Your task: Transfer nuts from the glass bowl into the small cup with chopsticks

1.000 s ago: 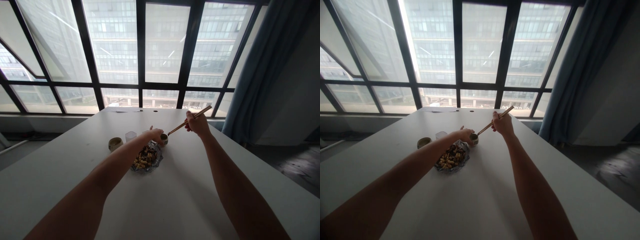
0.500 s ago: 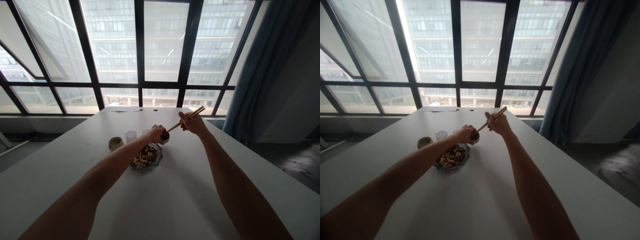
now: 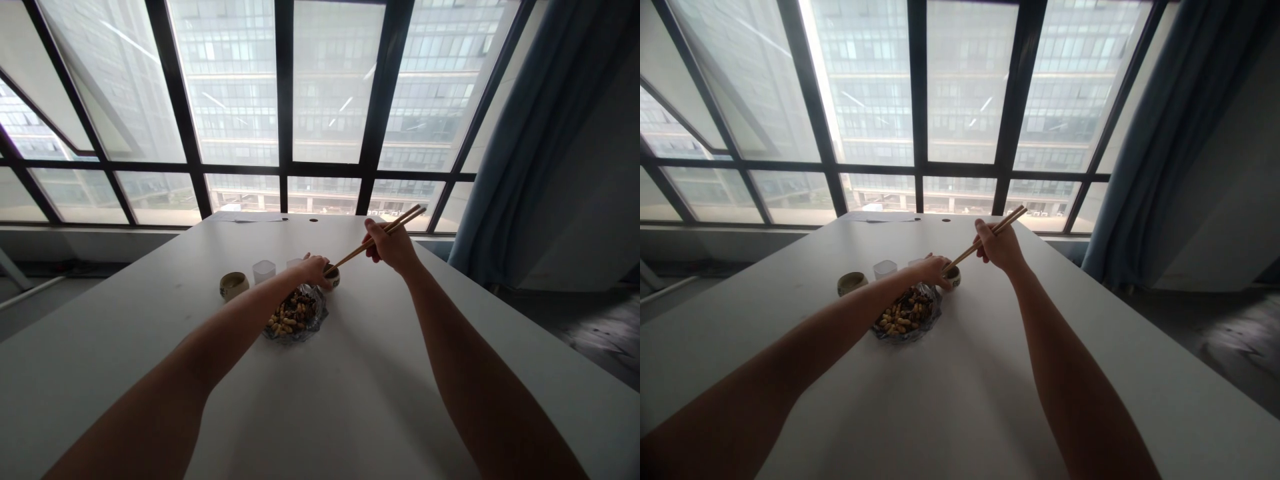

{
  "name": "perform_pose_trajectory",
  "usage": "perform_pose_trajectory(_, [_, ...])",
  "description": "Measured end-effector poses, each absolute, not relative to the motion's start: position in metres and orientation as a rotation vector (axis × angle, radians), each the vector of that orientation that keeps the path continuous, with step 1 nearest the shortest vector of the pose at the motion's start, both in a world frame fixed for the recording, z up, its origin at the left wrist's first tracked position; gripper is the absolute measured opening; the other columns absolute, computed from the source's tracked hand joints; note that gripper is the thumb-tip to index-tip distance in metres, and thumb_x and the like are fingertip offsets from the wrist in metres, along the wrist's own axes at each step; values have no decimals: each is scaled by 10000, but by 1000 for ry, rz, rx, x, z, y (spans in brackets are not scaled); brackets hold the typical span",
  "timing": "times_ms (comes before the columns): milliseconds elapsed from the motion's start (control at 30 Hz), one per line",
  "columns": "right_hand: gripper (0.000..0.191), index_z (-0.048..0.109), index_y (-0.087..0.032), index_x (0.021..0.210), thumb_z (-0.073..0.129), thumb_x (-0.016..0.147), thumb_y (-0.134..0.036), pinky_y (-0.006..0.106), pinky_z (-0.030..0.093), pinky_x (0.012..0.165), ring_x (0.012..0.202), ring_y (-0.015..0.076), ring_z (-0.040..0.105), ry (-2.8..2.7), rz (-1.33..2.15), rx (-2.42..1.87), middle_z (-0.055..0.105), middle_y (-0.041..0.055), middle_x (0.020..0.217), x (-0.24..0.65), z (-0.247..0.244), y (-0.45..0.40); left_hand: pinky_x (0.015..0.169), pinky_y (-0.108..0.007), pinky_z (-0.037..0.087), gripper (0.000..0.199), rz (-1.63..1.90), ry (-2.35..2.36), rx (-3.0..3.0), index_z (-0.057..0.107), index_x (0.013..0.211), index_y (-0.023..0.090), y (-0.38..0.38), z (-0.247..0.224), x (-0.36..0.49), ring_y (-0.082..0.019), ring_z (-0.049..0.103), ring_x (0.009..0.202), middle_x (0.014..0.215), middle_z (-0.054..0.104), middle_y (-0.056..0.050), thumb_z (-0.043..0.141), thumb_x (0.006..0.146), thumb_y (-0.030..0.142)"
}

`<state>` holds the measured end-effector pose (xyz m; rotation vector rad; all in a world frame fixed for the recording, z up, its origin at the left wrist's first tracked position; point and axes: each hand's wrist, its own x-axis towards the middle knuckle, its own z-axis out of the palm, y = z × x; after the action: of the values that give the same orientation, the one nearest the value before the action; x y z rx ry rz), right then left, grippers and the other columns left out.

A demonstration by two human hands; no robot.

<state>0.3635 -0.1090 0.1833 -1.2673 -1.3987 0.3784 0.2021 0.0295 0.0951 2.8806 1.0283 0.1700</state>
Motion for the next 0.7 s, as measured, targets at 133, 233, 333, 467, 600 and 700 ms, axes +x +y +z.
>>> perform_pose_trajectory(133, [578, 636, -154, 551, 678, 820, -664, 176, 377, 305, 290, 86, 494, -1577, 595, -1194, 588, 26, 401, 348, 187, -117, 1213, -531, 243, 799, 134, 1080, 2833, 557, 1372, 189, 27, 100, 189, -351, 551, 1313, 1395, 625, -140, 790, 693, 540])
perform_pose_trajectory(233, [553, 660, -149, 572, 739, 754, -665, 172, 394, 316, 307, 89, 519, -1763, 750, -1198, 617, 25, 427, 336, 186, -120, 1223, -514, 243, 726, 297, 1053, 2842, 507, 1428, 171, 18, 106, 163, -329, 514, 1367, 1442, 585, -156, 711, 811, 497])
perform_pose_trajectory(333, [516, 678, -149, 576, 778, 732, -631, 174, 421, 330, 333, 100, 554, -1927, 925, -1245, 646, 34, 455, 323, 178, -119, 1240, -501, 215, 519, 560, 993, 2851, 547, 1386, 176, 4, 108, 121, -271, 529, 1357, 1419, 607, -127, 572, 929, 420])
perform_pose_trajectory(467, [529, 671, -150, 592, 768, 726, -653, 186, 458, 352, 360, 113, 582, -1930, 1037, -1225, 666, 44, 482, 301, 156, -108, 1239, -526, 214, 333, 866, 1062, 2829, 648, 1230, 218, -9, 100, 56, -248, 586, 1276, 1326, 669, -78, 514, 955, 348])
perform_pose_trajectory(600, [550, 640, -167, 603, 751, 707, -696, 181, 447, 349, 369, 115, 588, -1782, 950, -1189, 642, 20, 463, 286, 135, -98, 1183, -487, 342, 247, 1155, 1256, 2718, 686, 1100, 235, -13, 82, 9, -248, 617, 1203, 1265, 689, -69, 524, 944, 338])
perform_pose_trajectory(700, [592, 634, -178, 600, 727, 677, -758, 183, 438, 340, 361, 112, 574, -1683, 849, -1202, 621, 7, 454, 285, 128, -95, 1118, -462, 421, 254, 1311, 1361, 2608, 658, 1125, 235, -14, 65, -8, -260, 589, 1235, 1299, 660, -84, 533, 943, 362])
